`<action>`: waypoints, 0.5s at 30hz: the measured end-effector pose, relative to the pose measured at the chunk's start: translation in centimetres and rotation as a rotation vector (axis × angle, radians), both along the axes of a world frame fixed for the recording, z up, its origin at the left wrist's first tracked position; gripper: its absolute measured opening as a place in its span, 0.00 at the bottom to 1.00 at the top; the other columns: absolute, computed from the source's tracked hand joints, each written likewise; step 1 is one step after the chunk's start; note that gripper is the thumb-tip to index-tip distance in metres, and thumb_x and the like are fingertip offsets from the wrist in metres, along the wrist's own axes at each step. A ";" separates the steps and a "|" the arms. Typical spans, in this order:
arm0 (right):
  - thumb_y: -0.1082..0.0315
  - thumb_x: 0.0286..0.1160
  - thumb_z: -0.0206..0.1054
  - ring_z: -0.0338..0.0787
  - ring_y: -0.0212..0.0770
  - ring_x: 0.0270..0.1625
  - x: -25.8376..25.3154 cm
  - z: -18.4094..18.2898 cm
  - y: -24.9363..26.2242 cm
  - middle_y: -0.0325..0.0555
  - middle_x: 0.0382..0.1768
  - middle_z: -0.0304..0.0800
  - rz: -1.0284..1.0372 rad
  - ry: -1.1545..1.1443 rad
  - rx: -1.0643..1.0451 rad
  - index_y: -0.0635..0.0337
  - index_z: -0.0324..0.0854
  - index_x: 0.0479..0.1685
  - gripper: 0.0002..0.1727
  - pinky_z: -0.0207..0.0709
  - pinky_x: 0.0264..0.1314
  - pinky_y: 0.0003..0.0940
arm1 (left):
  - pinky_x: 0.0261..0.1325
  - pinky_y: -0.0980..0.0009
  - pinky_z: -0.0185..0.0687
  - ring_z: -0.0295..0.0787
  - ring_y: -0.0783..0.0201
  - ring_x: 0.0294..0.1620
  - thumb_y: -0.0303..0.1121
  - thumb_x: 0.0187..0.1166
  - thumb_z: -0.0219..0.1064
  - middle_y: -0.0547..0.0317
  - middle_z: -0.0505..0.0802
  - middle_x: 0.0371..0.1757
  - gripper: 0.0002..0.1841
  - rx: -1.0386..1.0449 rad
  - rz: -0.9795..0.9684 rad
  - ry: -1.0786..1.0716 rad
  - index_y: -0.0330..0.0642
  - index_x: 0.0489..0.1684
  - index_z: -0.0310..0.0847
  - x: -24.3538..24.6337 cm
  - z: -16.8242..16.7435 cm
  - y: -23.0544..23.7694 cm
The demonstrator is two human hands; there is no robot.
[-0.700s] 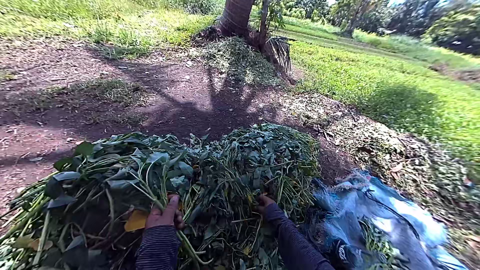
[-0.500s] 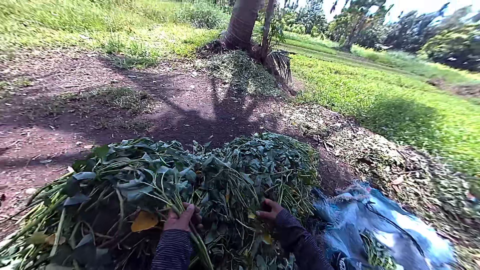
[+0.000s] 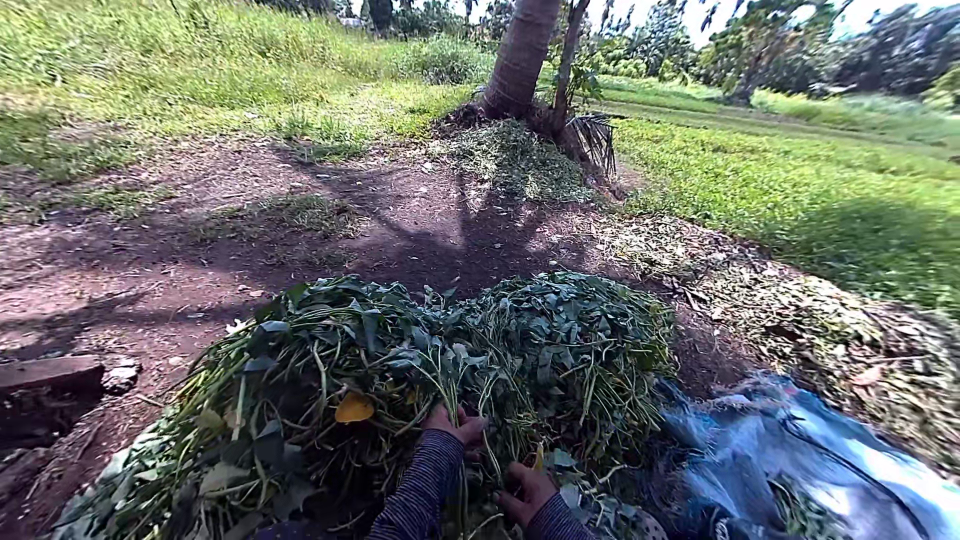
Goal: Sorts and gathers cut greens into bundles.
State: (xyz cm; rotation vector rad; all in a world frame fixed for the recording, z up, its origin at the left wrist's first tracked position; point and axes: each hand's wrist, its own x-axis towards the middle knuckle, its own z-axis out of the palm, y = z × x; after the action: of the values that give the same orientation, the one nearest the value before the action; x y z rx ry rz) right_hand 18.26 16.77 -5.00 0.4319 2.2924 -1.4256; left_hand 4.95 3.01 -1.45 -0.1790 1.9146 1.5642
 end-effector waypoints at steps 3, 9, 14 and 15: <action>0.60 0.90 0.61 0.93 0.56 0.52 0.0 0.1 -1.0 0.64 0.53 0.89 -0.057 -0.084 -0.149 0.74 0.77 0.63 0.22 0.84 0.64 0.55 | 0.36 0.56 0.92 0.94 0.52 0.38 0.26 0.72 0.79 0.44 0.90 0.47 0.26 -0.045 -0.097 0.056 0.35 0.64 0.69 0.1 -0.9 -0.4; 0.24 0.81 0.24 0.89 0.66 0.55 -1.3 0.0 -2.1 0.65 0.58 0.86 -0.402 -0.303 -0.893 0.64 0.67 0.78 0.54 0.81 0.51 0.69 | 0.46 0.60 0.90 0.92 0.57 0.41 0.27 0.71 0.80 0.47 0.91 0.46 0.25 -0.043 -0.319 0.124 0.34 0.62 0.71 1.9 0.3 -0.1; 0.26 0.84 0.26 0.87 0.63 0.55 -3.5 -0.8 -3.7 0.67 0.60 0.84 -0.812 -0.305 -0.962 0.62 0.67 0.80 0.51 0.78 0.51 0.67 | 0.42 0.58 0.89 0.91 0.55 0.39 0.28 0.72 0.78 0.46 0.90 0.48 0.25 -0.129 -0.430 0.159 0.35 0.64 0.72 2.8 0.5 0.0; 0.30 0.88 0.28 0.87 0.58 0.52 -3.7 -0.8 -4.0 0.64 0.57 0.85 -0.867 -0.293 -0.953 0.63 0.69 0.77 0.46 0.79 0.50 0.62 | 0.41 0.58 0.88 0.90 0.56 0.38 0.28 0.72 0.78 0.46 0.90 0.47 0.25 -0.141 -0.430 0.166 0.35 0.65 0.72 2.9 0.6 0.0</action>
State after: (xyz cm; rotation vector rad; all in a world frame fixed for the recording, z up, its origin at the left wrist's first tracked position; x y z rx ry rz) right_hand 14.54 12.75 -5.78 1.2538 0.9640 -2.3966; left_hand 7.83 3.02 -0.90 0.2957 2.0246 1.1879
